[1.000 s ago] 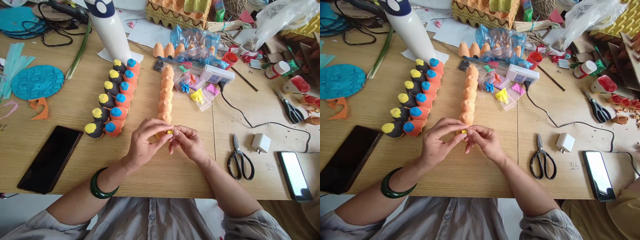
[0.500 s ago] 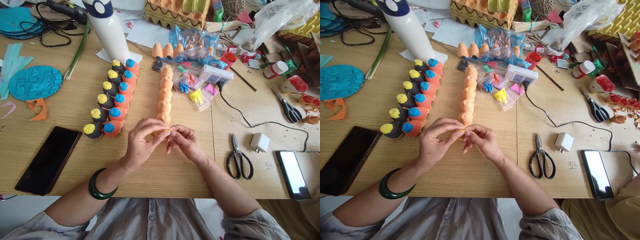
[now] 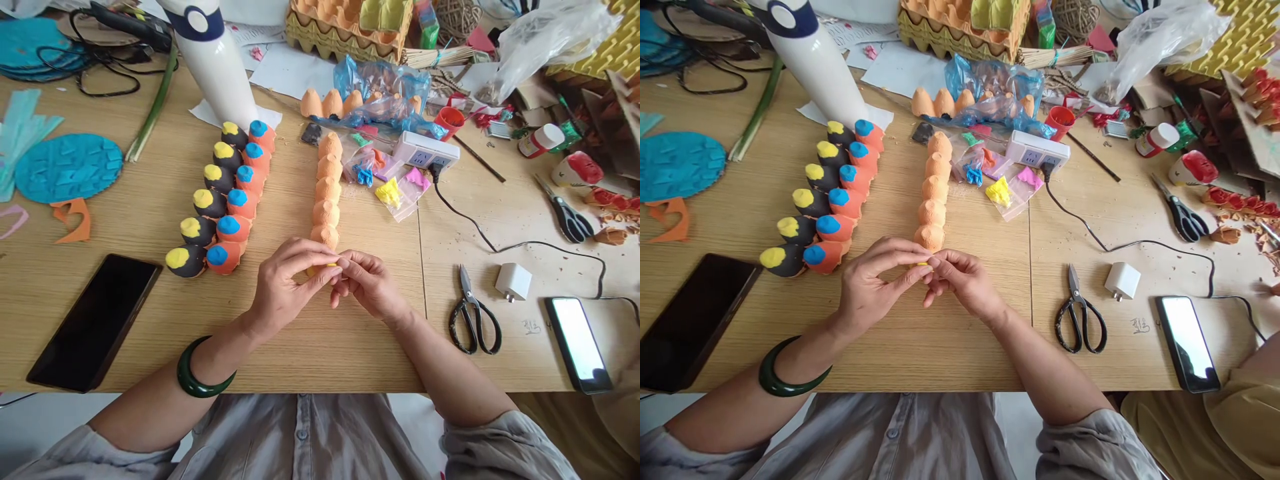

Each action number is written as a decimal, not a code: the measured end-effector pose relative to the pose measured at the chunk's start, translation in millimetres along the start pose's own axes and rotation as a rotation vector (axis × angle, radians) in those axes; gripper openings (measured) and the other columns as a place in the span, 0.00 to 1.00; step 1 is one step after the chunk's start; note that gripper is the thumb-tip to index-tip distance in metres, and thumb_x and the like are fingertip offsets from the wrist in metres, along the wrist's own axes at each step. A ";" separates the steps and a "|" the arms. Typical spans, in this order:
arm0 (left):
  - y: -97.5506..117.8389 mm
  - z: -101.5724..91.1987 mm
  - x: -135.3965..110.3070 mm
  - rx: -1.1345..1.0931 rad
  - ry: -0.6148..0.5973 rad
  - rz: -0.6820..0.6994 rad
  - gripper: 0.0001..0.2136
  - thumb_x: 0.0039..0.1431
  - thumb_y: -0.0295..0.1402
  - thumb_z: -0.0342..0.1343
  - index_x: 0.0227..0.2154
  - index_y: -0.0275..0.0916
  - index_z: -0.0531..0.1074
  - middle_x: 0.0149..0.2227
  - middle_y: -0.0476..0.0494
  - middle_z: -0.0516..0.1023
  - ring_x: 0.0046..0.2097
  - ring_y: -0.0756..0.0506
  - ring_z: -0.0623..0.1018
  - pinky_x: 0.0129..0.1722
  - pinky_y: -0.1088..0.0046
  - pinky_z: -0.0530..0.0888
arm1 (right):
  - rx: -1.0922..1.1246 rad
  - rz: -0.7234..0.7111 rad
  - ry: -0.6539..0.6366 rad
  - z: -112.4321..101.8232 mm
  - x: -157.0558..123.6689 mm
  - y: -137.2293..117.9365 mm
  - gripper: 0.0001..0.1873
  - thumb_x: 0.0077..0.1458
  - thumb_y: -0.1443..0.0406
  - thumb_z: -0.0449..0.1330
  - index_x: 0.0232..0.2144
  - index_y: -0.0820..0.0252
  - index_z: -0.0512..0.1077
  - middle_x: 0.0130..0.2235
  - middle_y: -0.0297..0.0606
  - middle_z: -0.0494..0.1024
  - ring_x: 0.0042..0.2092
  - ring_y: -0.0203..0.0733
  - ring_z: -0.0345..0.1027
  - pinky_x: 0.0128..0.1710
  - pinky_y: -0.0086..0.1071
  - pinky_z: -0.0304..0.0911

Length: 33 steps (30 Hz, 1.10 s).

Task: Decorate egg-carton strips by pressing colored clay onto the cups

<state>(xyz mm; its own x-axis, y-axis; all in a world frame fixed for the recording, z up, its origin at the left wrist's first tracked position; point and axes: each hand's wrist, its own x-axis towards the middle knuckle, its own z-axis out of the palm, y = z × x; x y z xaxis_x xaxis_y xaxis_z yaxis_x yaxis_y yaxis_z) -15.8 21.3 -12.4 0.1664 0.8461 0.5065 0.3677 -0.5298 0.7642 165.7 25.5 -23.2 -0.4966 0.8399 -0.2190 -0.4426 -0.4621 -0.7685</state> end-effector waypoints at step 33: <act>5.6 -2.6 4.1 -0.208 0.049 -0.340 0.10 0.70 0.37 0.59 0.34 0.41 0.82 0.37 0.46 0.86 0.40 0.47 0.84 0.41 0.73 0.82 | -0.055 -0.082 0.104 0.7 -0.6 -3.7 0.12 0.59 0.58 0.72 0.40 0.60 0.80 0.31 0.31 0.76 0.26 0.30 0.63 0.24 0.28 0.76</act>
<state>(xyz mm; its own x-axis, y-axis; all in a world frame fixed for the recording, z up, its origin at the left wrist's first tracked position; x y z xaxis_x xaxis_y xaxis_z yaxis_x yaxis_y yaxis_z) -15.4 21.7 -5.1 0.0214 0.9741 0.2252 0.2006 -0.2248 0.9535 167.1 26.4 -19.9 -0.3792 0.9006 -0.2126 -0.4358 -0.3765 -0.8175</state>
